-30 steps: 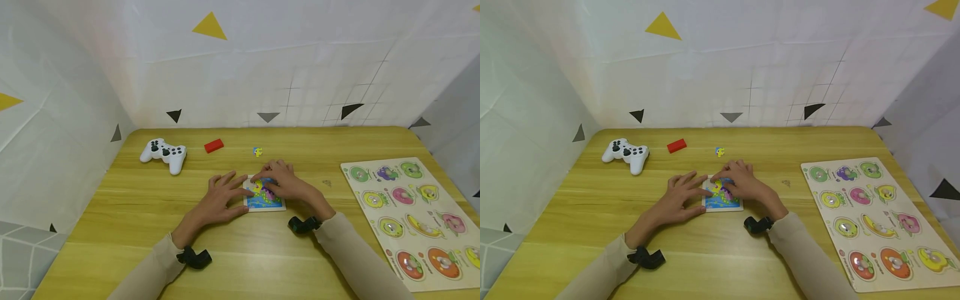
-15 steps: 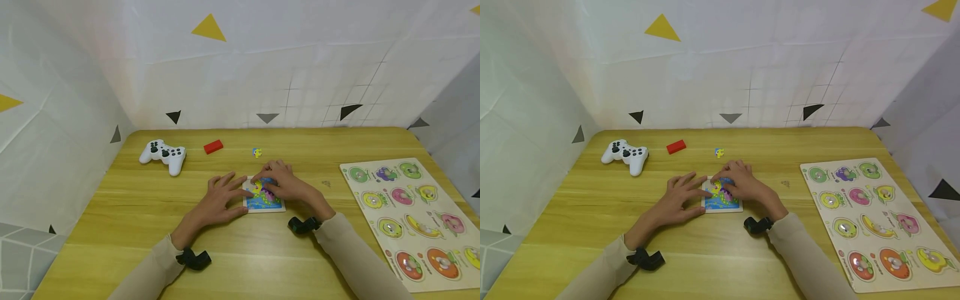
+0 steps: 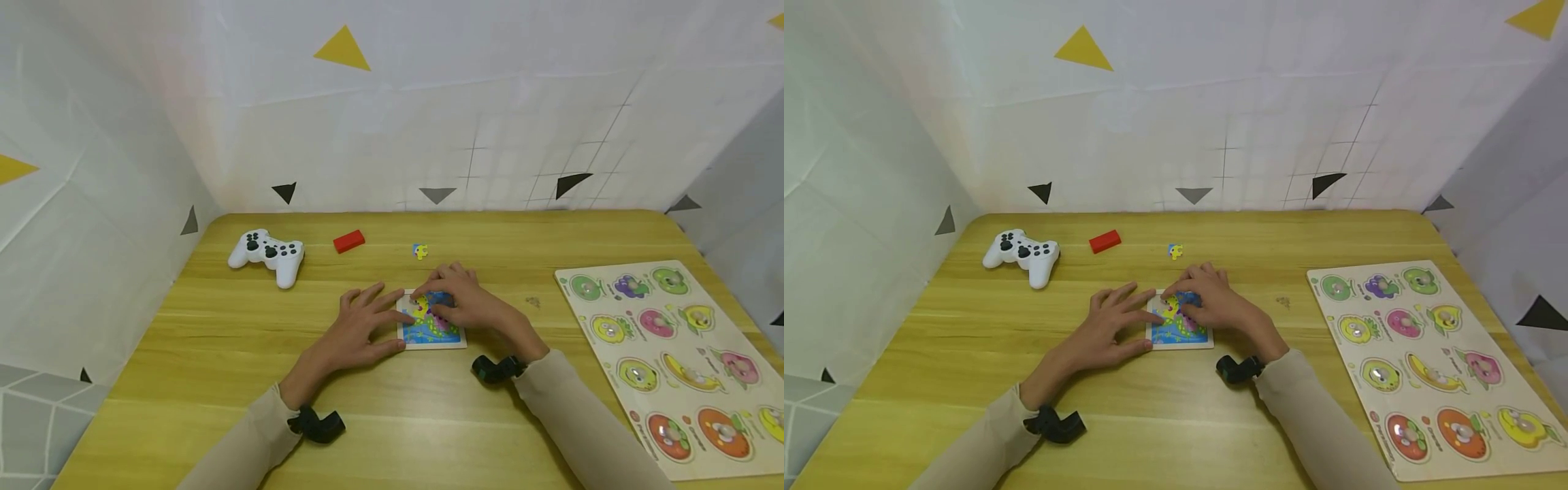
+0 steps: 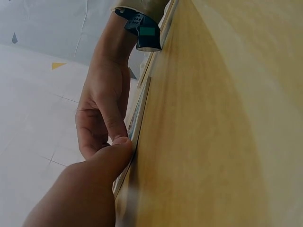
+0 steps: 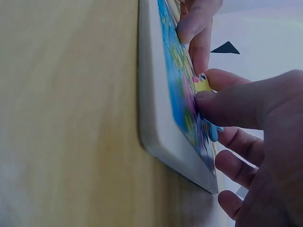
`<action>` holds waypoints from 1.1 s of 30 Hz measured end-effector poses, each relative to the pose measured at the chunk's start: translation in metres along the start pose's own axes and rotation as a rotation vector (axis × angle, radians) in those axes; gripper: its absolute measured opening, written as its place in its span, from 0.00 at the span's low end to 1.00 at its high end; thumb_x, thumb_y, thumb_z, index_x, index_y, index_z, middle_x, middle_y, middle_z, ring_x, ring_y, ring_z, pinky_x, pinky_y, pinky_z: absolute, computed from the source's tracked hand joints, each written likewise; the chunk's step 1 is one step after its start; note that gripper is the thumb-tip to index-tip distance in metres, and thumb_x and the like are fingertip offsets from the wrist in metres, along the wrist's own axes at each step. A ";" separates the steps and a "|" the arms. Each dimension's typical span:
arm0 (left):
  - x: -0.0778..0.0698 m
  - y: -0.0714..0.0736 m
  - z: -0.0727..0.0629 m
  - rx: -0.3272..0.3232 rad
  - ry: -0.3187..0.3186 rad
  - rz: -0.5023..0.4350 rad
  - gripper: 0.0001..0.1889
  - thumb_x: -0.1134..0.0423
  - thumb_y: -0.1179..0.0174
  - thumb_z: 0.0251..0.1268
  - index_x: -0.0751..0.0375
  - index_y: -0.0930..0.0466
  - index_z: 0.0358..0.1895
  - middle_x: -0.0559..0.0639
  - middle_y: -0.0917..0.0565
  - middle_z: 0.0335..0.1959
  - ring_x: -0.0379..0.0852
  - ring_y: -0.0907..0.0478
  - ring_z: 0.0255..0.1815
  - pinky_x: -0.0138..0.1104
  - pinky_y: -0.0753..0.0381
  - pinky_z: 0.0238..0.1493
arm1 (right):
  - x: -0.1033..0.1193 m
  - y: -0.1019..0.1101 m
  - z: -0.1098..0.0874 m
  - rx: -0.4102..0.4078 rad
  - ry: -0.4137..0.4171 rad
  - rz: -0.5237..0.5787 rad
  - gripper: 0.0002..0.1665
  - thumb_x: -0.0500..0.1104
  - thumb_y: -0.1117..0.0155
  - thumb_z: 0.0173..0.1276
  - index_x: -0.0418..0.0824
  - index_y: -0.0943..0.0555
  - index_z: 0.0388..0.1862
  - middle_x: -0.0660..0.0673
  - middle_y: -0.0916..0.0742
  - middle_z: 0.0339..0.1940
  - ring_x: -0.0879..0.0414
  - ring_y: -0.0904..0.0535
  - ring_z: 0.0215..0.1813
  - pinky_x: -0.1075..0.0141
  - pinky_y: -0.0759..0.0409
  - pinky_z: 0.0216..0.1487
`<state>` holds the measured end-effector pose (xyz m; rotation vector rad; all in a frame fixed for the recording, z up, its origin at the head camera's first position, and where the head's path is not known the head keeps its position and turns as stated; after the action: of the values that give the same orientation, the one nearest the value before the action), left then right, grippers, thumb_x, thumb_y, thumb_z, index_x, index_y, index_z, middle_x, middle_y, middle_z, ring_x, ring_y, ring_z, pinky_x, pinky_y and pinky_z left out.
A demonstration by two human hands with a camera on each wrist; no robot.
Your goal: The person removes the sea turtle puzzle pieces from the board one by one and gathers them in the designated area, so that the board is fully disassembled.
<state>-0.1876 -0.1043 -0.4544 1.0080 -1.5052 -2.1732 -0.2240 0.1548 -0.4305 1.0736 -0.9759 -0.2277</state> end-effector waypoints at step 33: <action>-0.001 0.001 0.000 0.013 -0.001 0.002 0.20 0.38 0.44 0.72 0.31 0.21 0.63 0.46 0.36 0.81 0.63 0.49 0.83 0.64 0.52 0.72 | -0.004 0.007 -0.003 -0.027 -0.036 0.027 0.23 0.45 0.25 0.64 0.46 0.15 0.59 0.48 0.13 0.54 0.50 0.28 0.56 0.53 0.42 0.53</action>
<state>-0.1872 -0.1045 -0.4530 1.0097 -1.5218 -2.1657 -0.2259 0.1620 -0.4276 1.0339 -1.0165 -0.2389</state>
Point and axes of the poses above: each hand's wrist, its own z-axis towards the middle knuckle, its own y-axis out of the back of the hand, x = y × z, the point moved 1 cm from there along z, towards the middle knuckle
